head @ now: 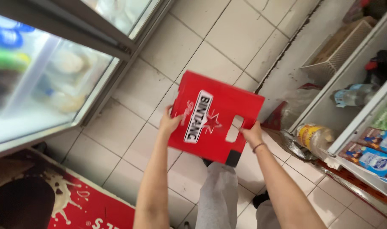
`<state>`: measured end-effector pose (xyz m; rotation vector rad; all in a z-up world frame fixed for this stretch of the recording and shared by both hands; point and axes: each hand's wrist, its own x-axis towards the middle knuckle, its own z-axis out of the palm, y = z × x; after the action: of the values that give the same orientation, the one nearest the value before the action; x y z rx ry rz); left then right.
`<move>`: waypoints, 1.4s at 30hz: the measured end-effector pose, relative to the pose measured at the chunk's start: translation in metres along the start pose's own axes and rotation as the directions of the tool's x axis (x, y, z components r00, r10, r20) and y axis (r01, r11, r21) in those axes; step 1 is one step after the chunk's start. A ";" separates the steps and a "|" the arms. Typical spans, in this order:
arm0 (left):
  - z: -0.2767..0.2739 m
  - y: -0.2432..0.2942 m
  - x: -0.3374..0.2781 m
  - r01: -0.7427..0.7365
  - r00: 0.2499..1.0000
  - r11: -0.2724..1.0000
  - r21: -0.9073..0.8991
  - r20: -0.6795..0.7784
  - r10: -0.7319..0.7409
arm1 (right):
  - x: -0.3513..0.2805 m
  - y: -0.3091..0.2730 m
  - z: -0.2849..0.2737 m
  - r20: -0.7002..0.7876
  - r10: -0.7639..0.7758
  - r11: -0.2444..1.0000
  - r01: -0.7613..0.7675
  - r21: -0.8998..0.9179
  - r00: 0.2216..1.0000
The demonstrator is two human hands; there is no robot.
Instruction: The person organizes items from a cardboard box into a refrigerator, then moves to a shelf area. They remove baskets and boxes, spray a cleaning solution on the shelf, and wipe it with a cloth. The person handles snack boxes, a spray bottle, a cloth, and plastic baskets.
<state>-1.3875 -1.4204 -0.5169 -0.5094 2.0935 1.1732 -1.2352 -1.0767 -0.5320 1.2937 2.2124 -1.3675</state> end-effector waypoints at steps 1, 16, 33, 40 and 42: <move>-0.003 -0.005 -0.002 0.027 1.000 0.996 -0.082 0.017 -0.026 | -0.004 -0.005 0.000 0.010 -0.027 0.999 0.027 0.044 1.000; -0.039 -0.002 -0.327 0.257 0.962 0.877 -0.406 0.023 -0.271 | -0.200 -0.037 -0.156 0.202 -0.318 0.934 0.342 -0.100 0.926; 0.120 0.024 -0.603 0.137 0.989 0.872 -0.470 0.022 -0.144 | -0.372 0.087 -0.422 0.053 -0.491 0.871 0.490 0.030 0.870; 0.176 0.005 -0.615 0.135 0.987 0.940 -0.315 0.126 -0.099 | -0.410 0.162 -0.481 -0.064 -0.318 0.948 0.317 -0.029 0.946; 0.195 0.000 -0.613 0.153 0.977 0.935 -0.321 0.193 -0.094 | -0.422 0.187 -0.494 -0.118 -0.293 0.955 0.297 0.015 0.949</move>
<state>-0.8897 -1.2472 -0.1487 -0.6589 1.6948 1.4519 -0.7282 -0.8797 -0.1307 1.1090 2.5558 -1.4674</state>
